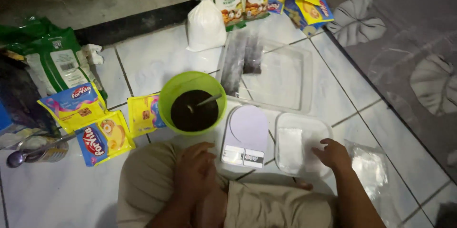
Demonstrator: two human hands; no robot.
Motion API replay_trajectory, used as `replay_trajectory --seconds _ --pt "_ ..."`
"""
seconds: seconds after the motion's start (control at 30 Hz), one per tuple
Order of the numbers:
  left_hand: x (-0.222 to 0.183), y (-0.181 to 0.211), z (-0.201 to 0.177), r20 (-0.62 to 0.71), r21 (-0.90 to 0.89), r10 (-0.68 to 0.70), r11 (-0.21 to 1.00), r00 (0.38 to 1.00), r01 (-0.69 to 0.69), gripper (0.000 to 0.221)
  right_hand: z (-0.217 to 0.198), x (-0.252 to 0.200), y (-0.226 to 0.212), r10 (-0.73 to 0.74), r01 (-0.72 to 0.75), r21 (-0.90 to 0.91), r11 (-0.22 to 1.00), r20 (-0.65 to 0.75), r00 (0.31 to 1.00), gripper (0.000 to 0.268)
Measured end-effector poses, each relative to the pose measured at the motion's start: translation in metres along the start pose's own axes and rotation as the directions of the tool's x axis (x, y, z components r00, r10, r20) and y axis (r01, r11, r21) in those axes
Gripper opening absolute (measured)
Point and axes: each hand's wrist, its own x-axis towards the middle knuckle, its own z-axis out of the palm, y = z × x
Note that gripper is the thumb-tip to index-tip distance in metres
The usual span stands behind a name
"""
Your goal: Scooping dark powder from a bowl into small plastic bags and weighing them on a digital scale
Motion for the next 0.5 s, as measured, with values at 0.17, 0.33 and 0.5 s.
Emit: replay_trajectory --seconds 0.17,0.33,0.5 --pt "-0.002 0.005 -0.003 -0.029 0.061 -0.037 0.997 0.999 0.039 0.014 0.023 0.039 0.032 0.008 -0.006 0.114 0.993 -0.024 1.000 0.086" --pt "-0.010 0.008 -0.005 -0.112 0.125 0.005 0.992 0.994 0.009 0.016 0.023 0.045 0.033 0.070 -0.056 0.149 0.987 -0.095 0.993 0.060" --pt "-0.015 0.006 -0.001 -0.213 0.186 -0.019 0.981 0.977 0.059 0.015 0.019 0.037 0.035 0.030 -0.004 0.152 0.988 -0.174 0.984 0.036"
